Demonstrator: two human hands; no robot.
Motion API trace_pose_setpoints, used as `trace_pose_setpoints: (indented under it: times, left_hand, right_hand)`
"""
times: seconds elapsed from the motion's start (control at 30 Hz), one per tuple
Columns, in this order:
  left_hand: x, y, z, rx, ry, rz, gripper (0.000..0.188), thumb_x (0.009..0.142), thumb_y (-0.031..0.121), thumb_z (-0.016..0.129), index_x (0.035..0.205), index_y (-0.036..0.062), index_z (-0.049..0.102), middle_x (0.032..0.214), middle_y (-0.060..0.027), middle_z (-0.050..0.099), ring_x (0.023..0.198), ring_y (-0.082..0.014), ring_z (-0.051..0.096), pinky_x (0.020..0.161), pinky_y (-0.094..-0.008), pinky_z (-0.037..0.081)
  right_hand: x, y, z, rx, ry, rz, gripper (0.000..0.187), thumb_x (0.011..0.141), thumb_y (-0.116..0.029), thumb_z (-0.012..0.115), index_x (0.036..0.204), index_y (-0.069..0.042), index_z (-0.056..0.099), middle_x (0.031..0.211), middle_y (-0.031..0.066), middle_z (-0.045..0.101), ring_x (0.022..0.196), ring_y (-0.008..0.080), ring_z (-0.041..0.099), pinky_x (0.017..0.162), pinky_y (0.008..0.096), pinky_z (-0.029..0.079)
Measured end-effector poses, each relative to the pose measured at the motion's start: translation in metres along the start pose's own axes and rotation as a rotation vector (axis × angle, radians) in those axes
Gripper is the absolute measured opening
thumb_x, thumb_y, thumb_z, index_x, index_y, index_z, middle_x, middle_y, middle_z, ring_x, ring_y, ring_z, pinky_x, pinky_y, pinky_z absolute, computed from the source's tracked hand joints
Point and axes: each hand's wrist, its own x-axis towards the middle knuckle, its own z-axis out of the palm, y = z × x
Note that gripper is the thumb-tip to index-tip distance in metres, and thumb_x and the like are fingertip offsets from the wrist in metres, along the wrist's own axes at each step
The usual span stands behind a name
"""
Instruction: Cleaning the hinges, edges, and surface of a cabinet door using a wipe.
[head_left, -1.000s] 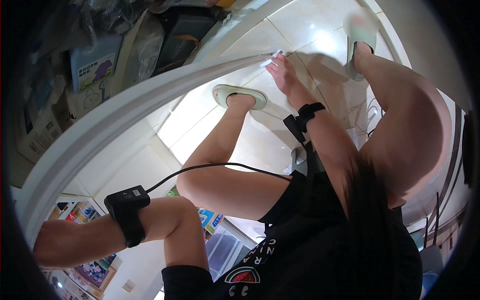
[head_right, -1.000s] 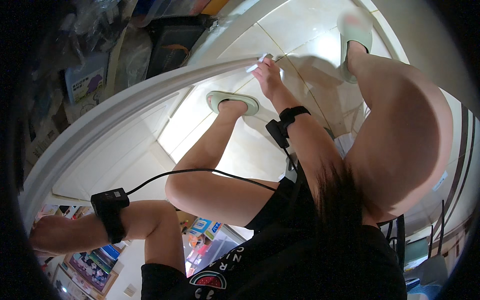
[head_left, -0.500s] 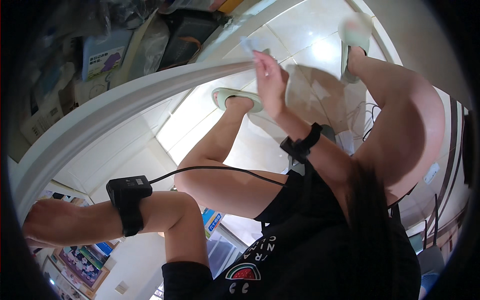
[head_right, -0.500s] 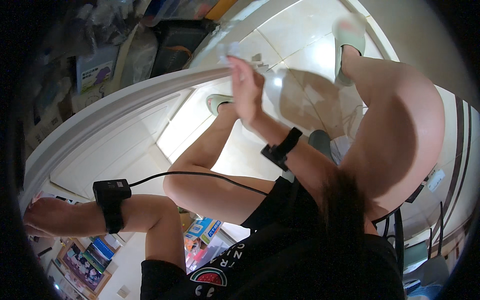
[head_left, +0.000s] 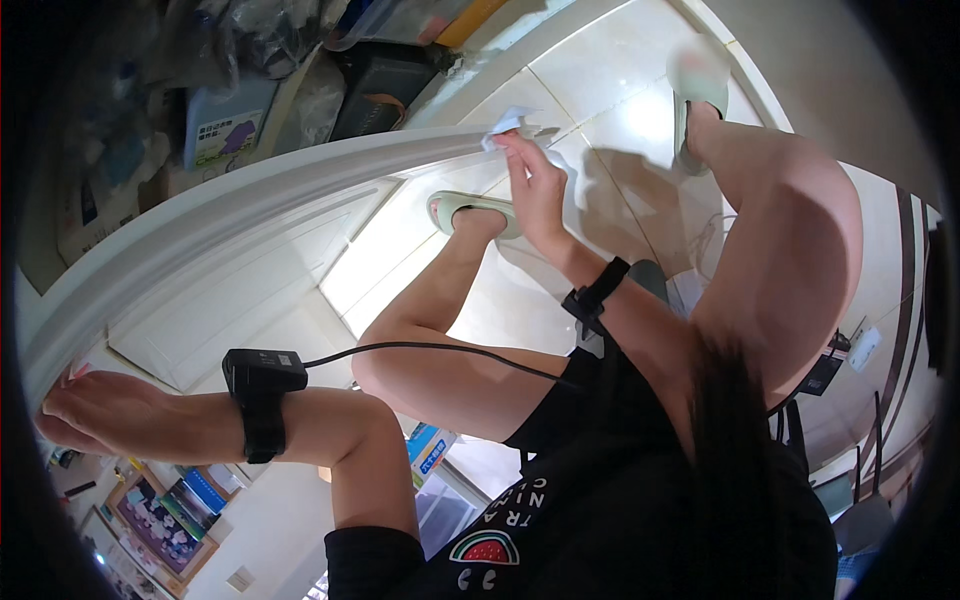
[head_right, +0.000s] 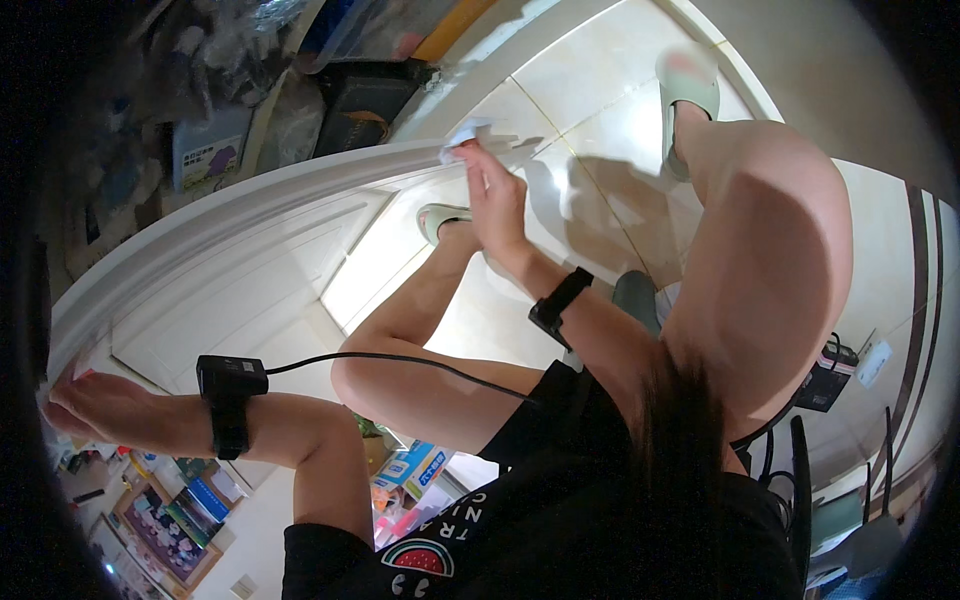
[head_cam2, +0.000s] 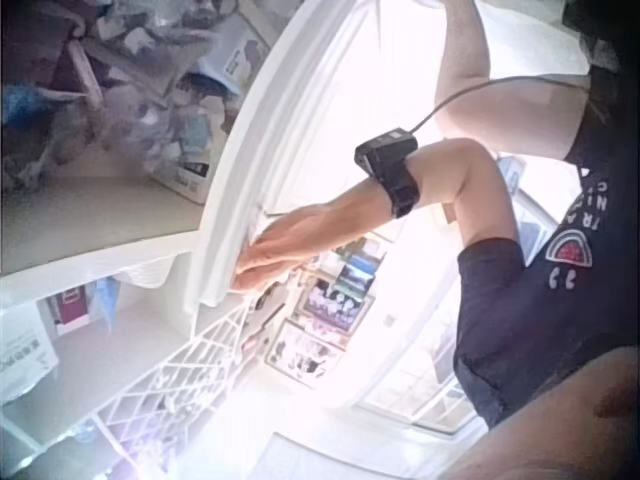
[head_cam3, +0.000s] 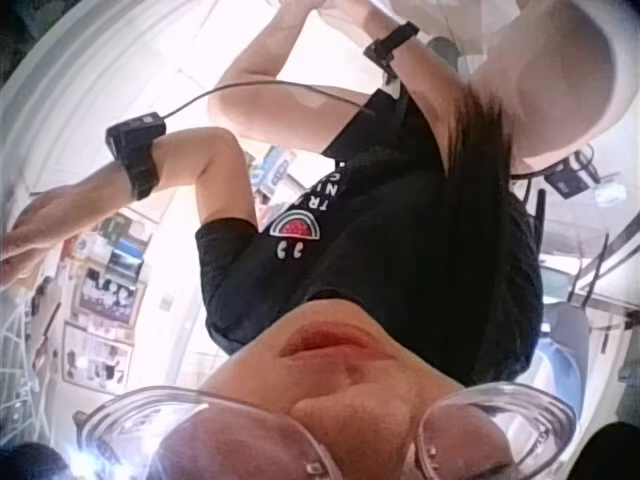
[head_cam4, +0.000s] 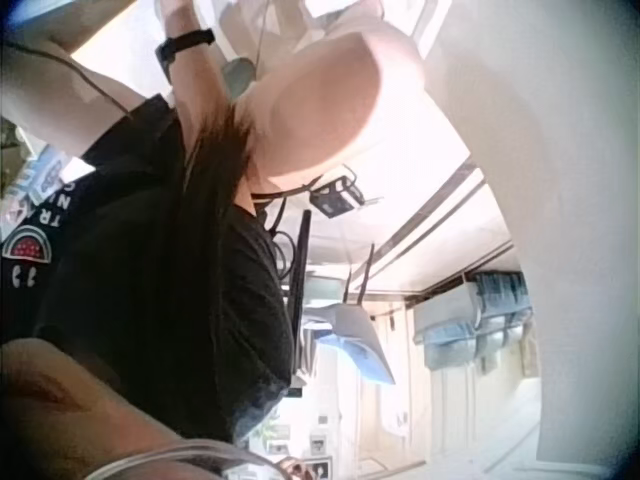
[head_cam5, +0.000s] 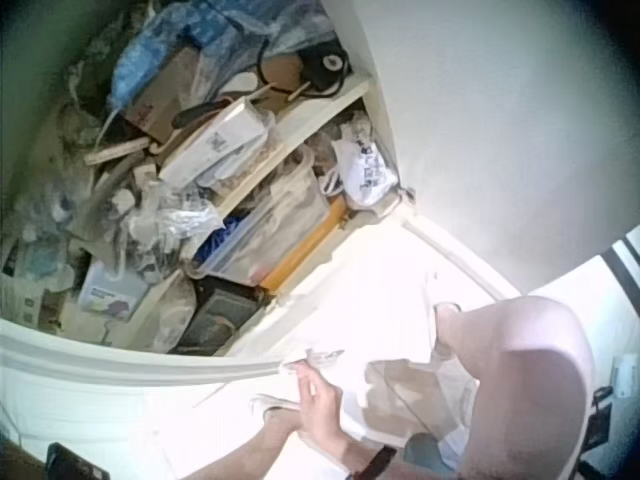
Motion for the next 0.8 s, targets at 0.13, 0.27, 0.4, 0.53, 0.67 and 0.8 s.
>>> trace_pose_setpoints:
  times: [0.13, 0.27, 0.4, 0.53, 0.67, 0.8]
  left_hand:
    - [-0.002, -0.001, 0.002, -0.033, -0.012, -0.003, 0.012, 0.091, 0.020, 0.051, 0.090, 0.0080, 0.049, 0.076, -0.0029, 0.051, 0.076, -0.0096, 0.058, 0.082, -0.0255, 0.043]
    - [0.001, -0.012, -0.009, -0.066, -0.022, -0.046, 0.014, 0.091, 0.020, 0.053, 0.095, 0.0068, 0.049, 0.079, -0.0031, 0.051, 0.084, -0.0102, 0.059, 0.087, -0.0274, 0.042]
    - [0.000, -0.003, 0.002, -0.039, 0.059, -0.007, 0.021, 0.090, 0.025, 0.054, 0.098, 0.0059, 0.052, 0.085, -0.0021, 0.050, 0.084, -0.0072, 0.053, 0.084, -0.0265, 0.040]
    - [-0.004, 0.003, 0.007, 0.034, 0.104, -0.062, 0.020, 0.092, 0.025, 0.050, 0.100, 0.0068, 0.052, 0.085, -0.0014, 0.050, 0.085, -0.0051, 0.052, 0.085, -0.0256, 0.039]
    - [0.008, -0.020, -0.010, -0.001, 0.024, -0.040, 0.013, 0.094, 0.020, 0.046, 0.098, 0.0081, 0.050, 0.083, -0.0016, 0.050, 0.098, -0.0057, 0.055, 0.095, -0.0281, 0.036]
    - [0.029, -0.055, -0.059, -0.186, 0.000, -0.194, 0.024, 0.095, 0.027, 0.041, 0.102, 0.0065, 0.052, 0.086, -0.0033, 0.051, 0.087, -0.0075, 0.053, 0.089, -0.0269, 0.039]
  right_hand:
    - [0.005, 0.062, -0.020, -0.074, -0.069, 0.250, 0.019, 0.090, -0.001, 0.048, 0.104, 0.001, 0.060, 0.094, 0.0104, 0.066, 0.090, 0.0133, 0.062, 0.080, 0.0233, 0.046]
    - [0.001, 0.043, 0.000, 0.059, -0.014, 0.310, 0.020, 0.090, 0.000, 0.048, 0.106, 0.004, 0.059, 0.100, 0.0095, 0.065, 0.091, 0.0111, 0.060, 0.083, 0.0222, 0.044]
    - [-0.009, -0.045, 0.018, 0.065, -0.074, -0.040, 0.024, 0.078, 0.006, 0.057, 0.099, -0.004, 0.064, 0.090, 0.0138, 0.066, 0.085, 0.0242, 0.066, 0.070, 0.0287, 0.050]
    - [-0.002, -0.109, 0.030, 0.077, -0.088, -0.396, 0.027, 0.074, 0.010, 0.058, 0.099, 0.002, 0.064, 0.094, 0.0154, 0.065, 0.087, 0.0295, 0.064, 0.076, 0.0320, 0.051]
    - [0.005, -0.130, 0.033, 0.076, -0.036, -0.546, 0.032, 0.070, 0.010, 0.058, 0.100, 0.002, 0.063, 0.095, 0.0148, 0.065, 0.091, 0.0320, 0.063, 0.079, 0.0366, 0.051]
    - [0.008, -0.094, 0.026, -0.097, -0.096, -0.703, 0.031, 0.072, 0.008, 0.058, 0.101, 0.002, 0.062, 0.100, 0.0144, 0.063, 0.087, 0.0304, 0.063, 0.077, 0.0375, 0.051]
